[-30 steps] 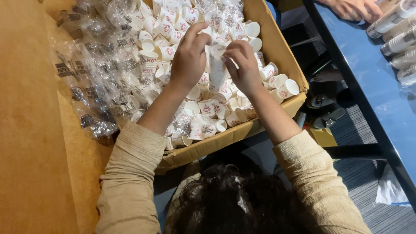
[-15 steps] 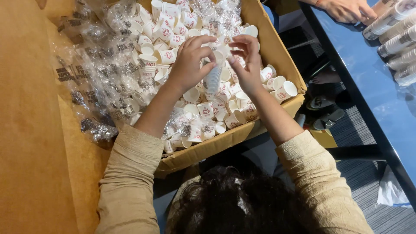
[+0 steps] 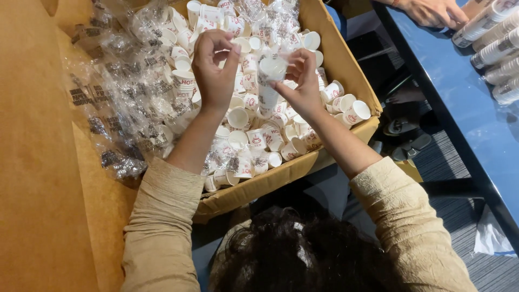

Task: The person is taking paper cups from a box and stacking them into sleeves.

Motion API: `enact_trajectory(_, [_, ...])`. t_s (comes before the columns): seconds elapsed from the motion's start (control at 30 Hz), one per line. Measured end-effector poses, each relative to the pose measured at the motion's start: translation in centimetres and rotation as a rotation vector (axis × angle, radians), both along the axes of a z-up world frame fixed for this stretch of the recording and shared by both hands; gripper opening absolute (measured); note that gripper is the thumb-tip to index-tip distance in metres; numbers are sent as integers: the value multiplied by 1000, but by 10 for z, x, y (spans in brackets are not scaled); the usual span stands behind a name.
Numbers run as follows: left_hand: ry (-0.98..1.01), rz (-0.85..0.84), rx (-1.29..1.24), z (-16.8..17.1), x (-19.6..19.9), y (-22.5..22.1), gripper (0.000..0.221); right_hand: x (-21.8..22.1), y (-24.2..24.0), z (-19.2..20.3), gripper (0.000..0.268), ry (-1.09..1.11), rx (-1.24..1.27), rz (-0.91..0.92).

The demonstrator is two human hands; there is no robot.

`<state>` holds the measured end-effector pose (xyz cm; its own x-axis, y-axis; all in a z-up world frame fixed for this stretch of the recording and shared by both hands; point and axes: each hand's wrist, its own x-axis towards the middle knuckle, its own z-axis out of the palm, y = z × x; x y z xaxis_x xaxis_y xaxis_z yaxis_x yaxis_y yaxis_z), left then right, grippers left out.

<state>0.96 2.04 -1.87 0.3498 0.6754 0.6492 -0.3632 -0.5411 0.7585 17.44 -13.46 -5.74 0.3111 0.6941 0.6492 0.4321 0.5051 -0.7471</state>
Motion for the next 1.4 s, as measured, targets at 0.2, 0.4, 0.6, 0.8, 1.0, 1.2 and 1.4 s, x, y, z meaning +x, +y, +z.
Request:
enact_trajectory(0.2, [410, 4, 512, 16, -4, -6, 42, 1, -1, -5, 71, -188, -47, -61])
enact_trajectory(0.4, [189, 6, -82, -2, 0, 12, 17, -3, -4, 2, 62, -351, -114, -138])
enact_trajectory(0.6, [371, -60, 12, -19, 4, 19, 11, -5, -8, 14, 50, -23, 8, -82])
enact_trajectory(0.8, [264, -193, 481, 8, -4, -25, 40, 6, -6, 7, 41, 106, 13, 10])
enact_trajectory(1.0, [545, -212, 466, -10, -3, -8, 29, 0, -10, 16, 23, -379, -141, -84])
enact_trajectory(1.2, [607, -231, 713, 3, -6, -10, 20, 18, -4, -14, 18, -97, -232, 100])
enact_trajectory(1.4, [657, -96, 654, -5, -2, -11, 22, -11, -11, 22, 16, -370, -42, -145])
